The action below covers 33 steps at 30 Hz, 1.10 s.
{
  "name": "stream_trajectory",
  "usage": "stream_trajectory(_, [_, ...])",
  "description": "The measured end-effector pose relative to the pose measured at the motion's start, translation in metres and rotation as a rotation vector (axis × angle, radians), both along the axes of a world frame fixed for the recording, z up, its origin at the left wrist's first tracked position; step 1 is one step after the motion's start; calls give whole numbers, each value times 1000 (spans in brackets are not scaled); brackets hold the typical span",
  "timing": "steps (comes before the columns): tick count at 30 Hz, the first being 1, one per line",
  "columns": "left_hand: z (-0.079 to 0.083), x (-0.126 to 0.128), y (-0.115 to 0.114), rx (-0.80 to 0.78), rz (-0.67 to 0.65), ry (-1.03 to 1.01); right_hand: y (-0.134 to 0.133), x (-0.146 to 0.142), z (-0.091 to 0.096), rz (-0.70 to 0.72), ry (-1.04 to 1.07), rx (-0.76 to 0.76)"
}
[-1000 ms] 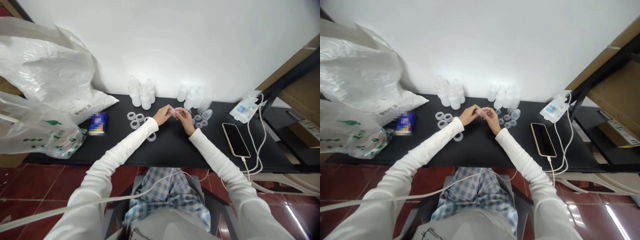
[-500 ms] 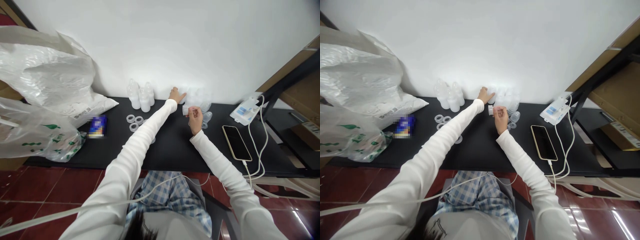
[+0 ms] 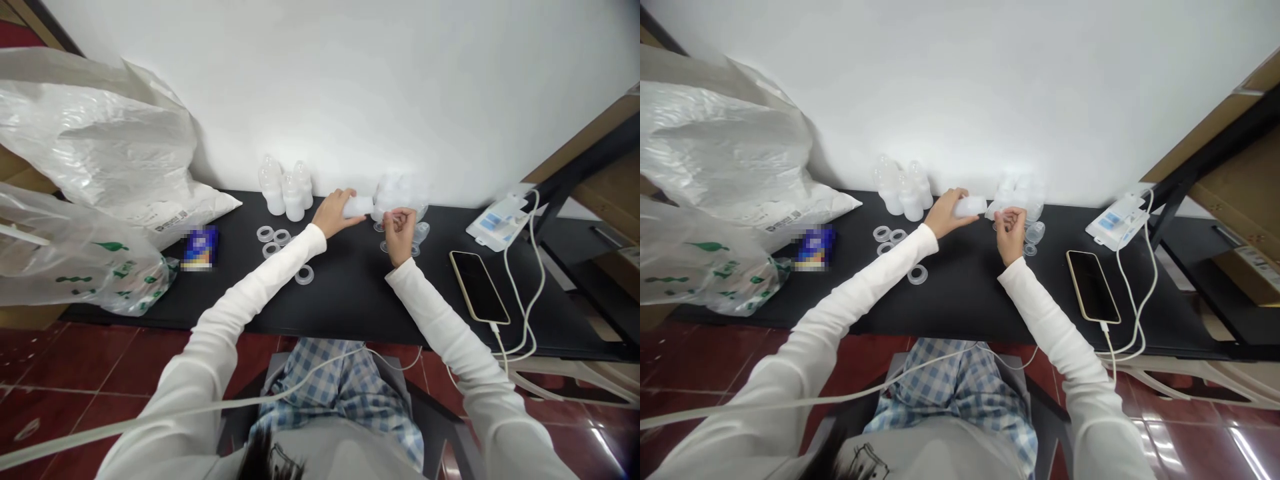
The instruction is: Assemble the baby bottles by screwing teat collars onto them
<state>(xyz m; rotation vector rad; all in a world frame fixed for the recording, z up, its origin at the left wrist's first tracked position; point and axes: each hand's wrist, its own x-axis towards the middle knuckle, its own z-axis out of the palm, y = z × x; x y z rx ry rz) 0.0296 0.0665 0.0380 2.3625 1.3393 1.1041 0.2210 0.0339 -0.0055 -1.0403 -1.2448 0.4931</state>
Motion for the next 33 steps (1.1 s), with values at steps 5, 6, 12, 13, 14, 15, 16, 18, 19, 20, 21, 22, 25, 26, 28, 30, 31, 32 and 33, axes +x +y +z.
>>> stream_trajectory(5, [-8,-40,-36,94,12,163,-7,-3,2,193,-227,15])
stream_trajectory(6, [-11,-45,-38,102,5,169,-8,-4,3,233,-265,18])
stream_trajectory(12, [-25,-57,-33,101,-10,187,-17,-7,6,352,-453,73])
stream_trajectory(13, [-25,-57,-33,95,-15,188,-18,-7,6,353,-471,88])
stream_trajectory(14, [-25,-58,-32,84,-23,187,-19,-8,6,349,-485,107])
stream_trajectory(15, [-24,-58,-32,69,-33,182,-20,-8,5,343,-500,129])
stream_trajectory(16, [-23,-58,-33,48,-45,176,-21,-8,5,336,-521,152])
stream_trajectory(18, [-19,-59,-34,-19,-68,157,-22,-8,3,318,-593,198])
stream_trajectory(19, [-16,-59,-35,-65,-77,140,-22,-8,2,312,-639,220])
stream_trajectory(20, [-14,-59,-36,-120,-91,115,-22,-7,0,311,-685,240])
stream_trajectory(21, [-11,-59,-37,-184,-109,80,-22,-7,-1,314,-725,259])
stream_trajectory(22, [-9,-59,-39,-250,-129,38,-21,-6,-3,319,-755,276])
stream_trajectory(25, [-4,-59,-42,-430,-178,-98,-19,-5,-6,333,-799,296])
stream_trajectory(26, [-3,-59,-42,-468,-186,-134,-19,-4,-7,332,-801,295])
stream_trajectory(28, [-3,-58,-43,-503,-190,-188,-19,-4,-6,321,-797,291])
stream_trajectory(30, [-5,-56,-44,-488,-181,-216,-19,-3,-4,304,-787,296])
stream_trajectory(31, [-7,-55,-44,-462,-166,-215,-19,-2,-3,296,-785,299])
stream_trajectory(32, [-8,-54,-44,-424,-146,-198,-19,-1,-1,292,-786,298])
stream_trajectory(33, [-10,-53,-44,-375,-119,-163,-19,-1,1,290,-788,291])
